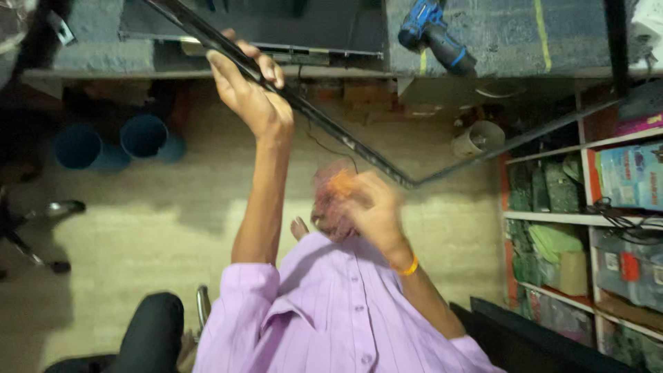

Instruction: The person removes the outer frame from a flat-screen television, wipes the frame with a cloth, and sets it aside. They then flip the television over on the workbench and use a cordless drill to unscrew and open the back panel, exposing the internal circuit boards.

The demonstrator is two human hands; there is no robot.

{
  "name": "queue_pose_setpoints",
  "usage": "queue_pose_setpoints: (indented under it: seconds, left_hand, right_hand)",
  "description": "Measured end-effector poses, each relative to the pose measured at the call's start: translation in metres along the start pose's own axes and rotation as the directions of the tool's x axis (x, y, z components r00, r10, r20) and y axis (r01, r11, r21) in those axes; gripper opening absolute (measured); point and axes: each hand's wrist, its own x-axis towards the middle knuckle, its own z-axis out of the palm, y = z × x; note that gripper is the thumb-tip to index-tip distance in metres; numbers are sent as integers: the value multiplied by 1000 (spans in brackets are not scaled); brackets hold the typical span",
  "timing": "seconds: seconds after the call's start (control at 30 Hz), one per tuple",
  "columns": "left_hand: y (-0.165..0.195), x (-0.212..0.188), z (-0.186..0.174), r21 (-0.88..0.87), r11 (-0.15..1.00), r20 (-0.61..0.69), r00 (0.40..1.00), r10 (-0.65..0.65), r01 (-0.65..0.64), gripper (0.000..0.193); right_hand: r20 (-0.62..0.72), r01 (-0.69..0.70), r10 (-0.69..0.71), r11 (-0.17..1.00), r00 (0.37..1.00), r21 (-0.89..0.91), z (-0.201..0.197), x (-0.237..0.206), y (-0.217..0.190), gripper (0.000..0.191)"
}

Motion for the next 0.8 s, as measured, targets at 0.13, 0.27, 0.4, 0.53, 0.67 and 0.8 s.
queue_pose_setpoints:
  seconds: [0.13,0.27,0.4,0.53,0.67,0.8]
  left_hand:
    - [3,-3,4,0,1000,-36,999,-8,8,43]
    - [4,-7,11,-1,1000,-23,1000,5,-5,39]
    - [9,-9,10,-6,1000,29,1000,1,-1,42]
    - [2,-16,9,30,1000,46,999,-5,4,41]
    - [3,-22,11,55,998,52,998,-21,18,41]
    - [16,-29,15,292,956,155,986,-53,6,39]
  right_hand:
    - [-504,-28,63,997,862,76,-2,0,16,17]
    - [12,98,-97,983,995,-158,5,-5,27,20]
    - [-509,-125,62,988,859,-91,4,-10,40,12]
    - [355,215,-171,973,919,-88,11,-19,46,26]
    - [368,-160,82,969,926,188,5,-32,46,22]
    - [52,-352,367,830,929,432,-46,-27,61,32]
